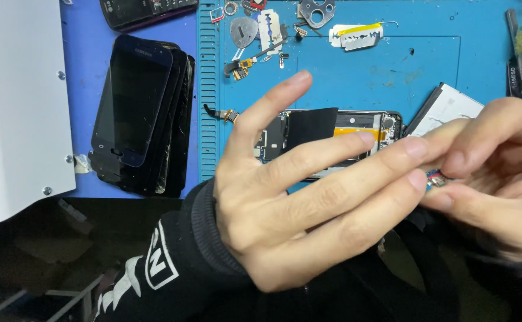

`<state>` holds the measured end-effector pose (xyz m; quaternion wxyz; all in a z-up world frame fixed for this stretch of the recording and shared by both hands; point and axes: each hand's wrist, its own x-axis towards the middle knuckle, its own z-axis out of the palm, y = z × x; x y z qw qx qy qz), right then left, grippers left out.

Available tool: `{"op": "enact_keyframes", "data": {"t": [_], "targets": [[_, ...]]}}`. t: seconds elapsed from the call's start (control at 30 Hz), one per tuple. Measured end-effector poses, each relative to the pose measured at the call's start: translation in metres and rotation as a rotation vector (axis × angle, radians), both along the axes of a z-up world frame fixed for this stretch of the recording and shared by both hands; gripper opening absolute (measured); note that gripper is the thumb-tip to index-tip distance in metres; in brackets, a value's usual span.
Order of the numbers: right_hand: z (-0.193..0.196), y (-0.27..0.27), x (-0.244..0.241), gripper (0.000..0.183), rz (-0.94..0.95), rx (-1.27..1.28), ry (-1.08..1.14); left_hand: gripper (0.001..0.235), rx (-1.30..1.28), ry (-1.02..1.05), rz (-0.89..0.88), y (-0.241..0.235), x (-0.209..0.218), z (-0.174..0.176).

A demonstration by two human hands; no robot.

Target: Disassembling and inspecting internal components of a mobile phone.

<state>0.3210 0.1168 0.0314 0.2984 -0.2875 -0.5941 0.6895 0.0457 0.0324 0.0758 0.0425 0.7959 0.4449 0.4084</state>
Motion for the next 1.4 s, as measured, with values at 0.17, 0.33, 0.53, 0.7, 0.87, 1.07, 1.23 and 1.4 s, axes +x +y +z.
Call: {"op": "enact_keyframes", "data": {"t": [0.17, 0.33, 0.53, 0.7, 0.87, 1.07, 1.23, 1.4], "targets": [[0.006, -0.001, -0.006, 0.028, -0.046, 0.005, -0.166, 0.021, 0.02, 0.086, -0.048, -0.002, -0.015, 0.001], [0.0, -0.002, 0.006, 0.027, -0.025, 0.055, -0.196, 0.023, 0.008, 0.104, -0.059, -0.002, -0.017, -0.002], [0.003, -0.003, 0.003, 0.028, -0.067, 0.109, -0.259, 0.025, 0.016, 0.089, -0.1, 0.001, -0.019, -0.006], [0.0, -0.003, 0.007, 0.029, -0.062, 0.13, -0.187, 0.026, 0.016, 0.084, -0.113, 0.003, -0.02, -0.007], [0.011, -0.005, -0.004, 0.027, -0.087, 0.055, -0.241, 0.026, -0.025, 0.077, -0.12, 0.006, -0.02, -0.004], [0.01, -0.004, 0.003, 0.027, -0.099, 0.081, -0.41, 0.026, -0.065, 0.079, -0.099, 0.005, -0.021, -0.003], [0.002, 0.001, 0.003, 0.028, -0.097, 0.093, -0.446, 0.025, -0.064, 0.076, -0.074, 0.007, -0.018, -0.008], [-0.009, 0.009, -0.008, 0.018, -0.163, -0.058, -0.291, 0.022, 0.022, 0.133, -0.021, 0.012, -0.012, -0.022]]}}
